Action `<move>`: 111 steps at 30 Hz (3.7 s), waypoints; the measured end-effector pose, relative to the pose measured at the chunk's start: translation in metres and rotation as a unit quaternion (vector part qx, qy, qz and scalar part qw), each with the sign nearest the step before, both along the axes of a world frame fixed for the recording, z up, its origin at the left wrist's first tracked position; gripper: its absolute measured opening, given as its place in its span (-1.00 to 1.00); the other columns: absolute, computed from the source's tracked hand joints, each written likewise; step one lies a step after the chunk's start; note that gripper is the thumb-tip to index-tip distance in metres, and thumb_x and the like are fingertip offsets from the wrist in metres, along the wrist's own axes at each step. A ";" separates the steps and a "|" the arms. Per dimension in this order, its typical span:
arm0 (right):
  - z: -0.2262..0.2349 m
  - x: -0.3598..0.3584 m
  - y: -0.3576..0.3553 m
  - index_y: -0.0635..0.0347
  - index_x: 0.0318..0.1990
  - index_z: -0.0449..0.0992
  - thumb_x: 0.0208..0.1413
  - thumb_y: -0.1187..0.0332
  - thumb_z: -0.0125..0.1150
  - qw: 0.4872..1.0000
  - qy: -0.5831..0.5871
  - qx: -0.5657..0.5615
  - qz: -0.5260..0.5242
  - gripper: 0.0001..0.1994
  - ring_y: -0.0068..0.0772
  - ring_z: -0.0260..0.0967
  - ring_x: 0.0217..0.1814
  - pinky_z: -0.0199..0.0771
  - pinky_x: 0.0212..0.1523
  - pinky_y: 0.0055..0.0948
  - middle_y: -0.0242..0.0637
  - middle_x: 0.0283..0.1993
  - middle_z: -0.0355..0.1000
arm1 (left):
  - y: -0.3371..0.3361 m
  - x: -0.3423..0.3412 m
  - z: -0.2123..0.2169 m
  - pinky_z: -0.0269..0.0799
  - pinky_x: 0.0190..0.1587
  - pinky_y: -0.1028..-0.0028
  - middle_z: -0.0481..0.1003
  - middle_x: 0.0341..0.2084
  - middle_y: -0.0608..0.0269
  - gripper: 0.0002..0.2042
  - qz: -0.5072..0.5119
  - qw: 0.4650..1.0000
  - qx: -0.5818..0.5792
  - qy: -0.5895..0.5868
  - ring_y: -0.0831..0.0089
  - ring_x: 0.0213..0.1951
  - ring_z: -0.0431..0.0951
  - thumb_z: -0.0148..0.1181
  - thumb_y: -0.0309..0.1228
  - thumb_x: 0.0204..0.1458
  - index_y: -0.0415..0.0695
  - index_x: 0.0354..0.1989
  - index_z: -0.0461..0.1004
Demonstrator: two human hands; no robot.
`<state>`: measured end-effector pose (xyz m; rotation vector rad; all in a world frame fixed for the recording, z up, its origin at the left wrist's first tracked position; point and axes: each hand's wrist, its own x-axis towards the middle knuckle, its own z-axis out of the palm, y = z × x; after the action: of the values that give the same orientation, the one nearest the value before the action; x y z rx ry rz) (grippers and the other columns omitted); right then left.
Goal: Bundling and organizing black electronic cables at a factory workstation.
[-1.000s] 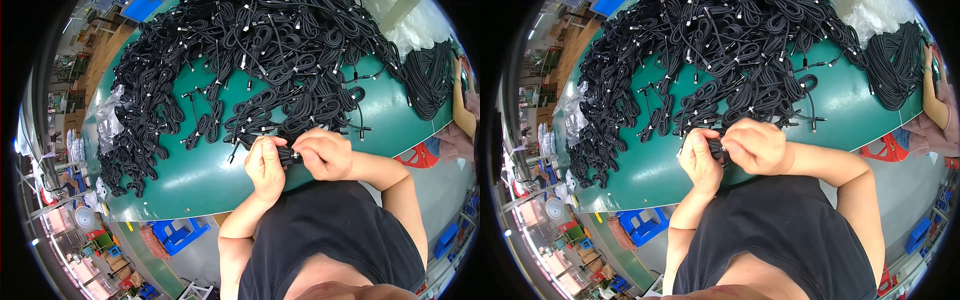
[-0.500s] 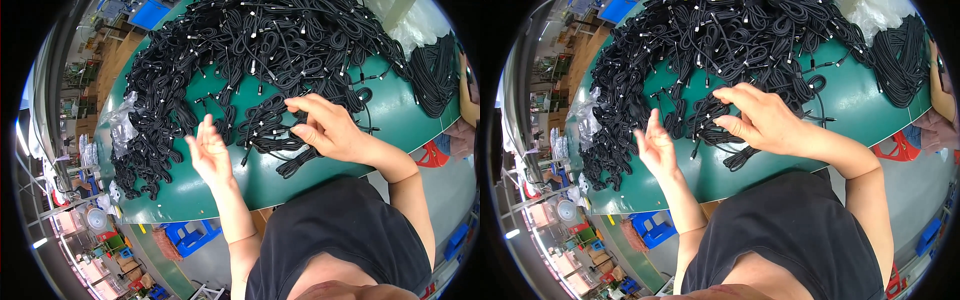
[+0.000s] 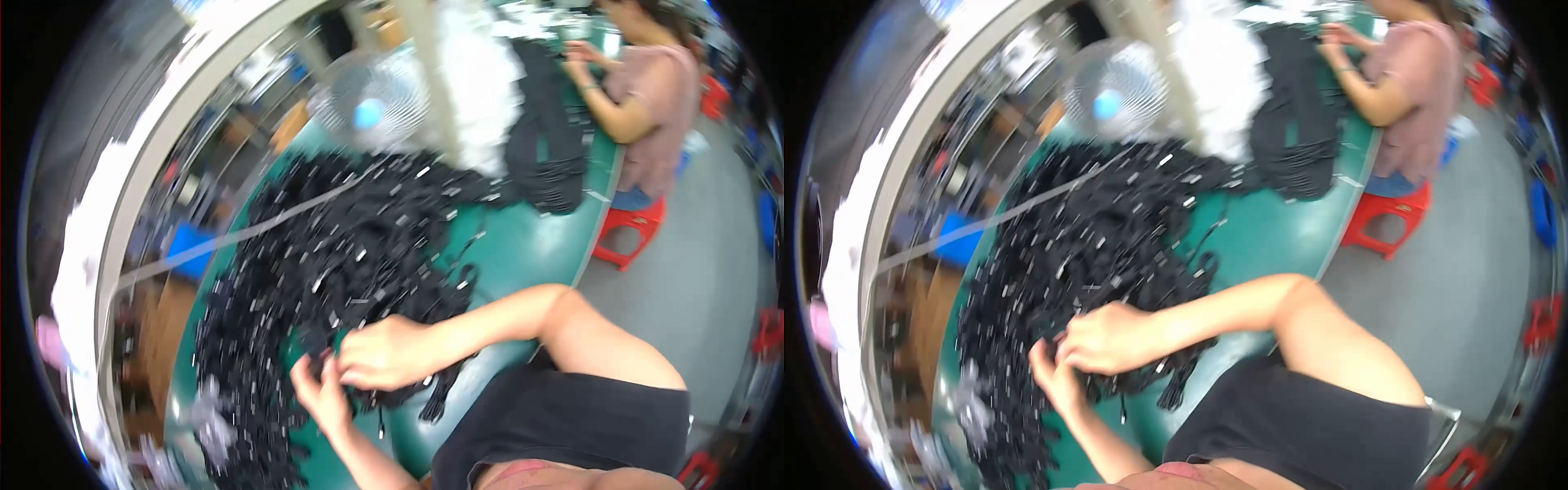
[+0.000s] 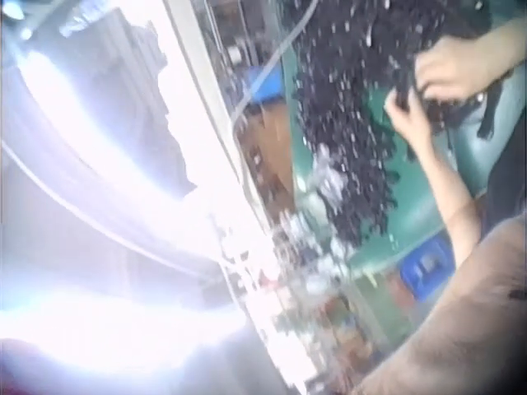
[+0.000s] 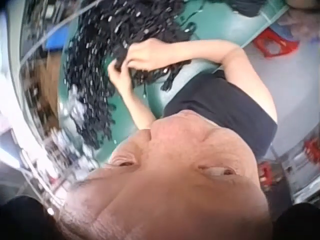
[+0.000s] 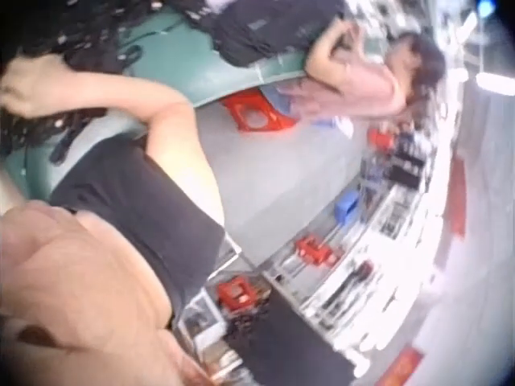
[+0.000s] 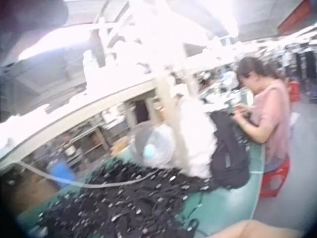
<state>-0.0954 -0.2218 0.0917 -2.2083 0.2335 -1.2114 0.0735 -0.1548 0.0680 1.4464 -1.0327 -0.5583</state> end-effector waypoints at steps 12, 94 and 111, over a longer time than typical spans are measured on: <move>0.003 0.023 -0.005 0.20 -0.53 0.35 -0.24 0.42 0.11 0.986 0.090 -0.128 -0.062 -0.90 -0.21 0.41 -0.39 0.43 -0.52 -0.33 -0.26 -0.52 0.37 | -0.009 -0.025 0.016 0.27 0.05 0.30 0.39 -0.15 0.06 -0.63 -0.164 0.915 -0.184 0.320 0.28 -0.06 0.37 -0.06 -0.26 0.13 -0.34 -0.06 0.30; 0.036 -0.002 0.002 0.25 -0.24 0.42 -0.21 0.29 0.23 0.916 -0.211 -0.284 -0.189 -0.66 -0.15 0.22 0.02 0.19 -0.04 -0.17 -0.13 -0.05 0.29 | 0.007 -0.050 0.021 0.14 0.16 0.38 0.24 0.06 0.15 -0.52 -0.266 0.891 -0.213 0.301 0.34 0.12 0.22 -0.14 -0.15 0.15 -0.19 0.15 0.11; 0.003 0.017 -0.034 0.20 -0.61 0.30 -0.18 0.19 0.20 0.970 0.059 -0.178 -0.158 -0.71 -0.35 0.26 -0.52 0.23 -0.57 -0.46 -0.30 -0.62 0.25 | -0.009 -0.014 0.020 0.31 -0.14 0.45 0.42 -0.22 0.12 -0.65 -0.047 0.985 -0.053 0.159 0.39 -0.22 0.40 -0.08 -0.19 0.12 -0.24 -0.11 0.35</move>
<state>-0.0787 -0.2555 0.0944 -2.6331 0.4615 -1.3773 0.0598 -0.1635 0.0877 1.1750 -0.8649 -0.7638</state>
